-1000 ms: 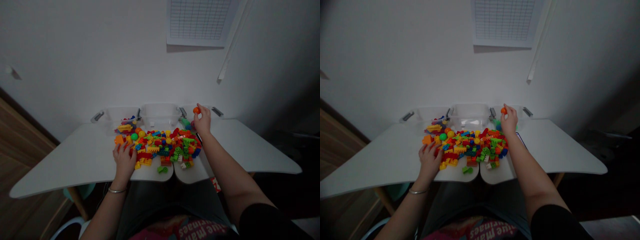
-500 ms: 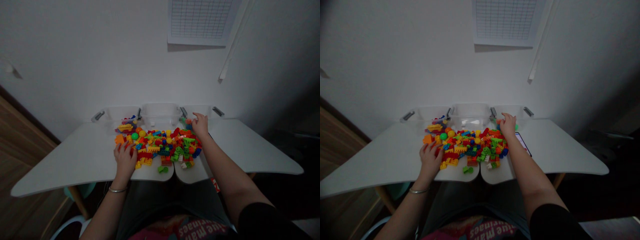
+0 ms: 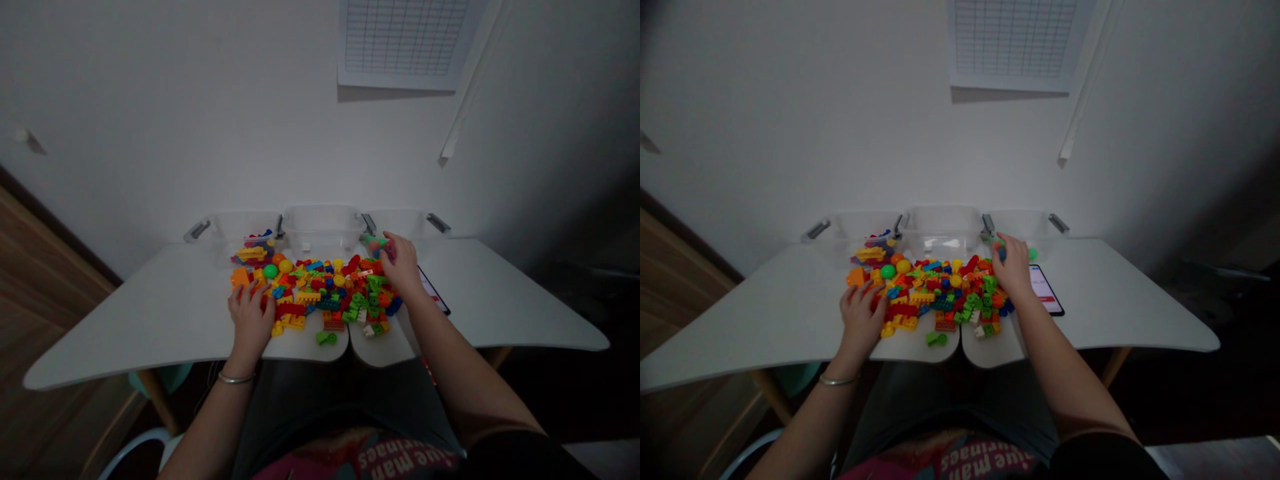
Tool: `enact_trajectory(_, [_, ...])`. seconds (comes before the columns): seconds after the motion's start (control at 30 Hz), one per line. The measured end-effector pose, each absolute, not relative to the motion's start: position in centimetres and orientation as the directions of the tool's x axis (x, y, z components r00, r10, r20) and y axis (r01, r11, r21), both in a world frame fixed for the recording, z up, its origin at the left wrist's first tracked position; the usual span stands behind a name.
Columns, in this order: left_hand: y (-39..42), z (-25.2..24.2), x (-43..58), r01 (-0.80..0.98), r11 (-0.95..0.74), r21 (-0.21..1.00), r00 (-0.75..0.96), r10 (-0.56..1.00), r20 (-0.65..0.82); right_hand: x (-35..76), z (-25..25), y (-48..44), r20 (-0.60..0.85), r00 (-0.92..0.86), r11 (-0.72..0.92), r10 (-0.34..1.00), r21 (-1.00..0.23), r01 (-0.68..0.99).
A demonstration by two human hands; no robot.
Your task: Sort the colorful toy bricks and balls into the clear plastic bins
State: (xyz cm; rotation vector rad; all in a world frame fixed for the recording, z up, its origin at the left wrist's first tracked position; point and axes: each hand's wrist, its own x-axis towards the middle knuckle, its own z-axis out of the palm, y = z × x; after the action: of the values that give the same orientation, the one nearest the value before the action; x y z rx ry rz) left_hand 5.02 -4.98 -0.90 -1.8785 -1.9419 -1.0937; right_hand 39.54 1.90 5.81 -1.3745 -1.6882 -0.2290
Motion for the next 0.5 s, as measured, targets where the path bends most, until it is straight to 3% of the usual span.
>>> enact_trajectory(0.37, [-5.5, 0.2, 5.6, 0.940, -0.062, 0.335, -0.164, 0.781, 0.603, 39.1, -0.9, -4.0, 0.690, 0.057, 0.309, 0.722, -0.395, 0.865])
enact_trajectory(0.5, [-4.5, 1.9, 5.7, 0.932, -0.167, 0.323, -0.069, 0.791, 0.607, 39.2, -1.2, -3.5, 0.693, 0.013, 0.346, 0.721, -0.376, 0.859])
